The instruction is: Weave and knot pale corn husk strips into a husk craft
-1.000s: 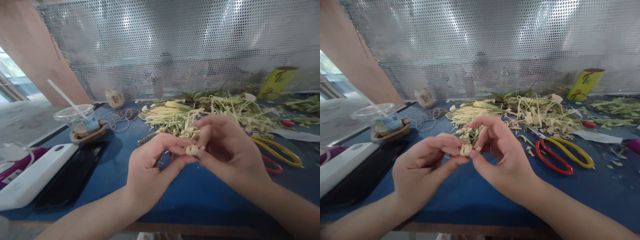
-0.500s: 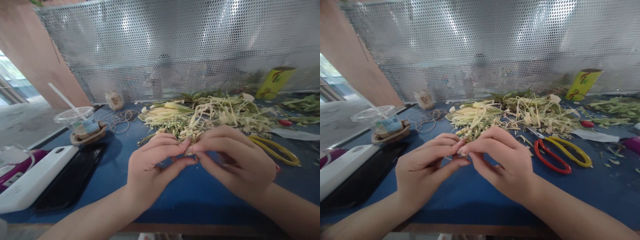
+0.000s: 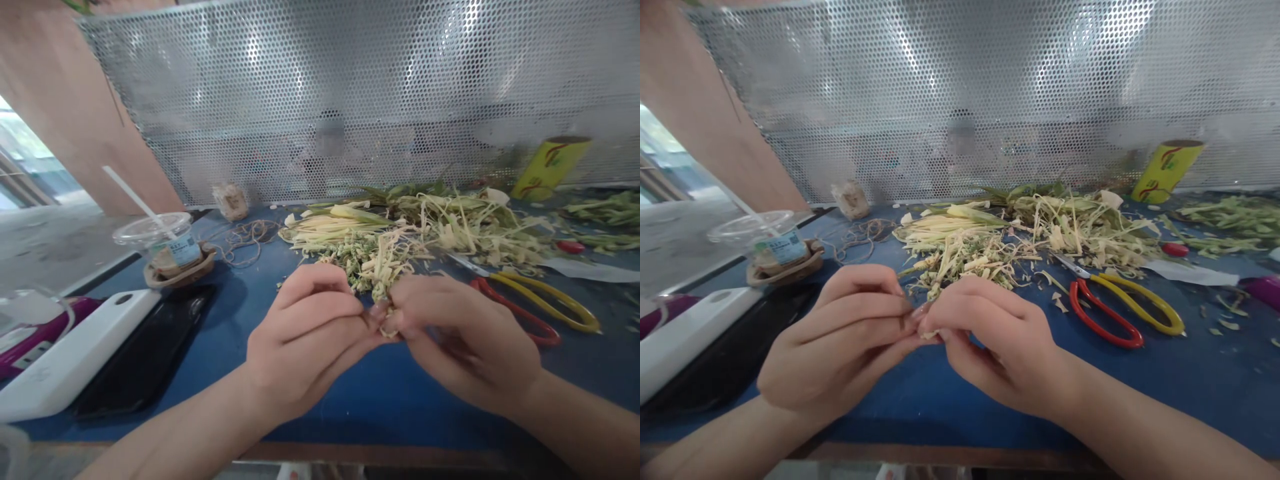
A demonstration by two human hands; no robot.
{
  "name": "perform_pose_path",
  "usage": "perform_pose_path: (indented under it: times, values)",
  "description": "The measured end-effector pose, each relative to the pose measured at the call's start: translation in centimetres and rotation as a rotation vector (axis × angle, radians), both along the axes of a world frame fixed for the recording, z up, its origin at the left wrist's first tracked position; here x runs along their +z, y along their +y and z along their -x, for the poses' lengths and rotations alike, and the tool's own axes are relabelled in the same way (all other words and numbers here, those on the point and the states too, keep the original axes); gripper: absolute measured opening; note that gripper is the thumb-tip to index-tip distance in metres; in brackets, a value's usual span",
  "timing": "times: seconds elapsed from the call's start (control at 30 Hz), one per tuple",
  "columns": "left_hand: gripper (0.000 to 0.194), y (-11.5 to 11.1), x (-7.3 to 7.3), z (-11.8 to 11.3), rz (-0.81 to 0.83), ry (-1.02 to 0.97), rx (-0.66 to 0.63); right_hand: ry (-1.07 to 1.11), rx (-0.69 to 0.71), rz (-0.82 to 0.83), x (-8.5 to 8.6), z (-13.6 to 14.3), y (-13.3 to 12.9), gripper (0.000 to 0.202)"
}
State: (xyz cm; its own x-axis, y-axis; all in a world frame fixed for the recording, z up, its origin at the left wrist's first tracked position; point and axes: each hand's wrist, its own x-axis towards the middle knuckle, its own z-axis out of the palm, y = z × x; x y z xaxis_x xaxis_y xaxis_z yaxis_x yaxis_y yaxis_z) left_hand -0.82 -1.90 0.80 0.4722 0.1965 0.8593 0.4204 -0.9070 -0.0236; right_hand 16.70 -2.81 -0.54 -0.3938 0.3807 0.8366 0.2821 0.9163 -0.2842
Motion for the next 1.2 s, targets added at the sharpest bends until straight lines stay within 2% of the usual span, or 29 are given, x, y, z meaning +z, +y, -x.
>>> perform_pose_path:
  times: [0.1,0.2,0.3,0.5,0.57,0.67,0.73,0.83,1.1,1.2]
  values:
    - [0.003,-0.3,-0.4,0.0,-0.025,0.01,0.038,0.066,0.006,0.031,-0.3,0.3,-0.3,0.03]
    - [0.002,-0.5,-0.5,0.0,-0.04,0.008,0.085,0.161,-0.056,0.126,-0.5,0.7,-0.3,0.032]
    - [0.001,-0.6,-0.5,0.1,-0.013,-0.035,0.089,0.17,-0.038,0.185,-0.4,0.8,0.0,0.026]
    - [0.013,-0.5,-1.4,-0.1,0.051,-0.135,0.096,0.086,-0.084,-0.001,0.1,0.3,0.1,0.021]
    - [0.011,-0.4,-1.3,0.0,-0.009,-0.093,0.062,0.063,-0.082,-0.044,0.0,0.0,0.0,0.021]
    - [0.009,-0.3,-0.2,0.1,-0.098,0.054,-0.011,0.018,-0.098,-0.094,0.0,-0.4,-0.1,0.021]
    - [0.006,-0.1,0.6,0.2,-0.04,0.083,-0.045,-0.019,-0.08,-0.1,0.1,-0.5,0.0,0.019]
    - [0.003,0.1,1.2,0.1,0.06,0.012,-0.109,-0.049,-0.064,-0.101,0.2,-0.7,0.1,0.018]
    - [0.01,0.4,0.8,-0.4,0.171,-0.005,-0.185,-0.086,-0.171,-0.075,-0.2,-0.8,0.6,0.025]
    - [0.01,0.4,0.6,-0.4,0.168,-0.026,-0.182,-0.074,-0.157,-0.065,-0.4,-0.7,0.6,0.027]
